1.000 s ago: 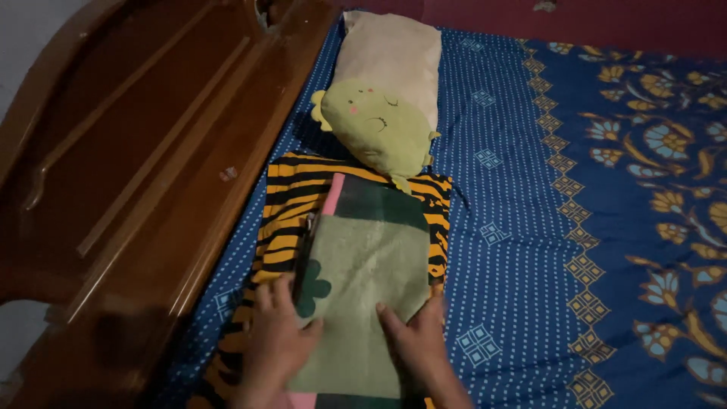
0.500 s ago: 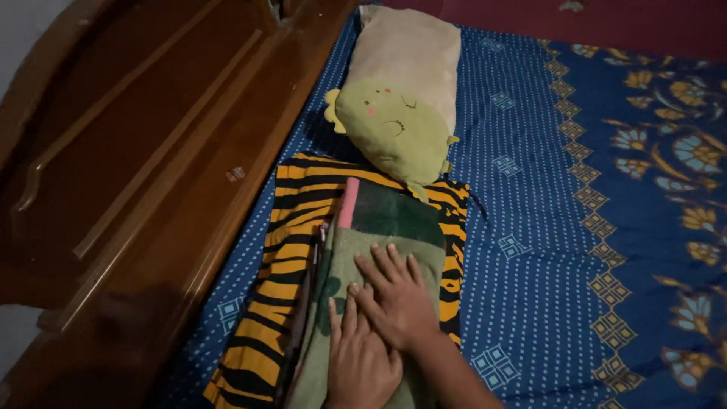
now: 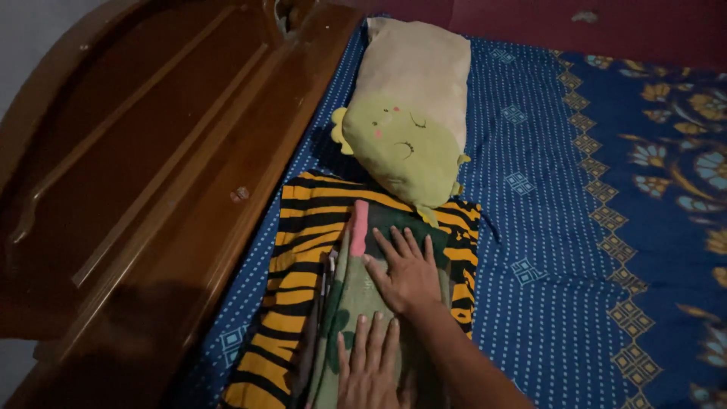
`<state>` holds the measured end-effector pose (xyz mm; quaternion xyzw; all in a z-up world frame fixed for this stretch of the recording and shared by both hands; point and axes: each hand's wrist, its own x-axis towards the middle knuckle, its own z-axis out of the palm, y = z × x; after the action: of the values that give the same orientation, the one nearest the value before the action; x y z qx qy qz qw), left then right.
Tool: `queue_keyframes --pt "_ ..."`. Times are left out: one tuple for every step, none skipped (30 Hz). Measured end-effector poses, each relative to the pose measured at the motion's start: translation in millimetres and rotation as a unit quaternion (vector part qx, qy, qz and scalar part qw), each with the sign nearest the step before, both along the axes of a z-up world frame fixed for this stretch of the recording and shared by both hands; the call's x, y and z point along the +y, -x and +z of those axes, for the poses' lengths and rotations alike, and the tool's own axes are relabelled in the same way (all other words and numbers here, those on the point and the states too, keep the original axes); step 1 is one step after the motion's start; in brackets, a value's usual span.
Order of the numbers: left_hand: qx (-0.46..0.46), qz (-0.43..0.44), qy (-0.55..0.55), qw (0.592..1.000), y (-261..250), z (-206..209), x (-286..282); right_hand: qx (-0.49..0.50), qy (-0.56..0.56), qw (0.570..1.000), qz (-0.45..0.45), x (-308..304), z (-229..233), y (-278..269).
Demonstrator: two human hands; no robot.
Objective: The recorder tidies items on a desk and smoothes a bedsheet in a bedroom.
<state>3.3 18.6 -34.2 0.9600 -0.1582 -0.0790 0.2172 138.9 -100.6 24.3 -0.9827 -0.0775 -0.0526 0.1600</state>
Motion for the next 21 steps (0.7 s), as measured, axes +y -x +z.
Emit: queue_keyframes --pt "-0.001 0.001 0.001 1.0 -2 2 -1 -0.001 0.001 1.0 0.001 0 -1 -4" --pt "0.014 0.004 -0.004 1.0 -4 4 -2 0.006 -0.007 1.0 -0.007 -1 0 -8" --pt "0.029 0.007 -0.008 1.0 -7 7 -3 0.013 -0.015 1.0 -0.015 -1 0 -12" --pt "0.03 0.008 -0.009 0.999 -8 9 -3 0.013 -0.016 1.0 -0.014 -2 0 -16" --pt "0.067 0.0 -0.03 0.997 -10 11 -3 0.016 -0.014 1.0 -0.018 -2 -1 -20" --pt "0.103 -0.009 -0.052 0.993 -11 14 -2 0.018 -0.014 0.999 -0.022 -3 -1 -23" --pt "0.101 -0.008 -0.054 0.993 -11 -6 0 0.016 -0.015 1.0 -0.022 -4 -1 -28" --pt "-0.006 -0.014 -0.05 0.999 -10 -27 1 0.035 -0.014 0.999 -0.029 -6 -1 -32" --pt "-0.114 -0.018 -0.046 0.992 -9 -47 2 0.054 -0.014 0.998 -0.036 -8 -1 -37" --pt "-0.114 -0.018 -0.048 0.992 -9 -55 2 0.054 -0.015 0.998 -0.036 -12 -8 -43" --pt "-0.225 -0.015 -0.036 0.974 -9 -64 3 0.037 -0.013 0.998 -0.045 -16 -15 -49" --pt "-0.334 -0.011 -0.022 0.942 -9 -73 4 0.02 -0.01 0.998 -0.055 -19 -22 -55" --pt "-0.333 -0.012 -0.023 0.942 -9 -74 5 0.02 -0.011 0.998 -0.056 -20 -23 -58" --pt "-0.331 -0.01 -0.019 0.944 -8 -75 4 0.031 -0.013 0.997 -0.069 -22 -24 -61" --pt "-0.328 -0.008 -0.016 0.945 -7 -75 3 0.041 -0.015 0.996 -0.081 -23 -25 -64" --pt "-0.328 -0.008 -0.016 0.944 -7 -72 5 0.041 -0.015 0.996 -0.081 -22 -21 -62" --pt "-0.311 -0.009 -0.005 0.95 -7 -69 6 0.049 -0.02 0.995 -0.082 -21 -16 -60" --pt "-0.293 -0.012 0.008 0.956 -7 -66 6 0.058 -0.023 0.994 -0.085 -23 -12 -57" --pt "-0.293 -0.014 0.01 0.956 -6 -62 5 0.057 -0.022 0.994 -0.087 -19 -1 -44" --pt "-0.285 -0.008 0.018 0.958 -5 -58 4 0.025 0.005 0.995 -0.098 -16 10 -31" --pt "-0.276 -0.002 0.025 0.961 -3 -54 3 -0.007 0.031 0.994 -0.108 -13 20 -17"
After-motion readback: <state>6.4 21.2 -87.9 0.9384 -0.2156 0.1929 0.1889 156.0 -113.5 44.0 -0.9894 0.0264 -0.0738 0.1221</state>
